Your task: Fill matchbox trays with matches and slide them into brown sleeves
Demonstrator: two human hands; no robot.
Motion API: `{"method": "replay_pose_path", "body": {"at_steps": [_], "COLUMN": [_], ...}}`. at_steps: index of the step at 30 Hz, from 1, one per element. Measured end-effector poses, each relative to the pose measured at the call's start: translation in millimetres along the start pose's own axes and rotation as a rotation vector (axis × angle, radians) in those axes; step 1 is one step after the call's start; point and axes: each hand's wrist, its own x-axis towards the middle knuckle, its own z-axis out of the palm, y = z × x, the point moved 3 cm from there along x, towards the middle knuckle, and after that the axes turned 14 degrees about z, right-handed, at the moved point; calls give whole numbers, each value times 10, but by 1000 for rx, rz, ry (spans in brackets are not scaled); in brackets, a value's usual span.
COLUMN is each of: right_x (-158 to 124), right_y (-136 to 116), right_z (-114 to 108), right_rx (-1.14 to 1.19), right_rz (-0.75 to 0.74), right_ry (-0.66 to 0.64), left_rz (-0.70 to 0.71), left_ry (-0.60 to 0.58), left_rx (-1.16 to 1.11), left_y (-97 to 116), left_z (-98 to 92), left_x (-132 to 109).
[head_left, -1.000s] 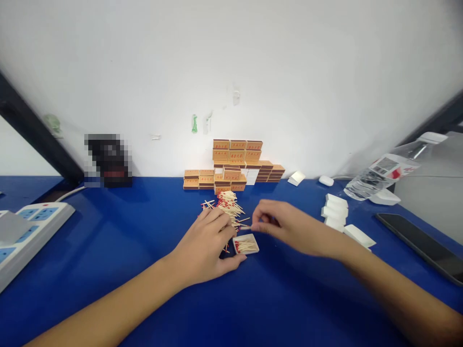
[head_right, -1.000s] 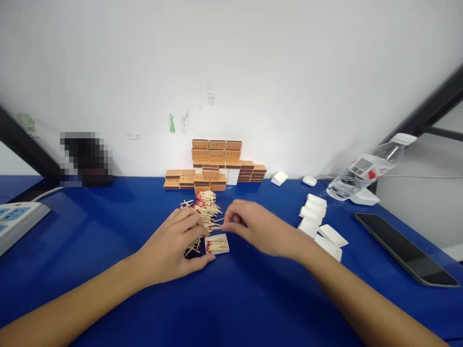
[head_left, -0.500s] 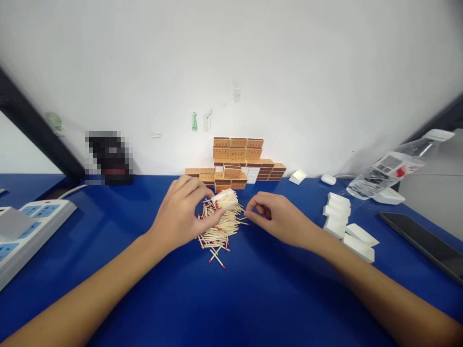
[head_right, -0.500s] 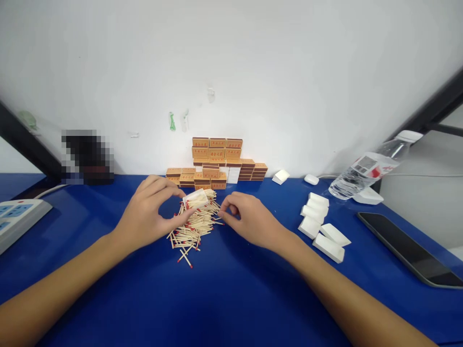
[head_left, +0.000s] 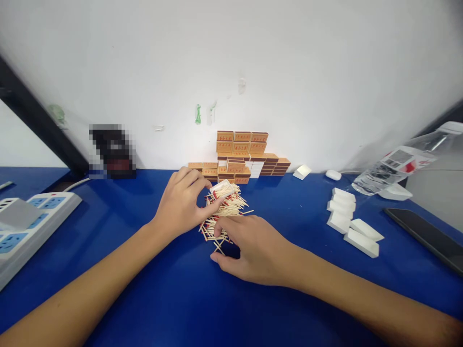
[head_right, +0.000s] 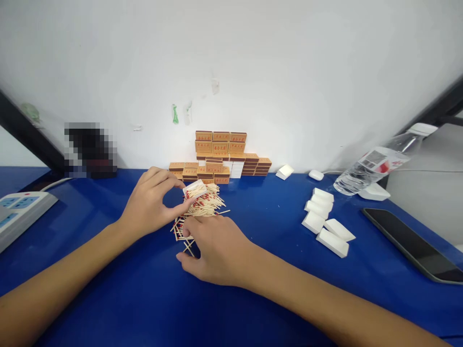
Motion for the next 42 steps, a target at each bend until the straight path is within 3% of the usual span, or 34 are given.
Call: {"method": "replay_pose_path", "body": {"at_steps": [8,15,30,36,42], "right_x": [25,70,30,8,37], "right_y": [41,82,137,124,63], "right_z": [-110,10,51,23,149], "right_rx": [-21,-109,-156,-80,-119], "right_rz": [-248,-206,-87,-43,2], "right_ry": [-206,-238,-234,-108,-4], "left_rz": [20,39,51,54,59], "left_ry": [-21,-32,-47,-41,-42], "left_rx": [0,13,22,30,41], "left_y": [45,87,89,82,85], "left_z": [19,43,39,38,34], "left_x": [-13,-20,-16,-18,-17]}}
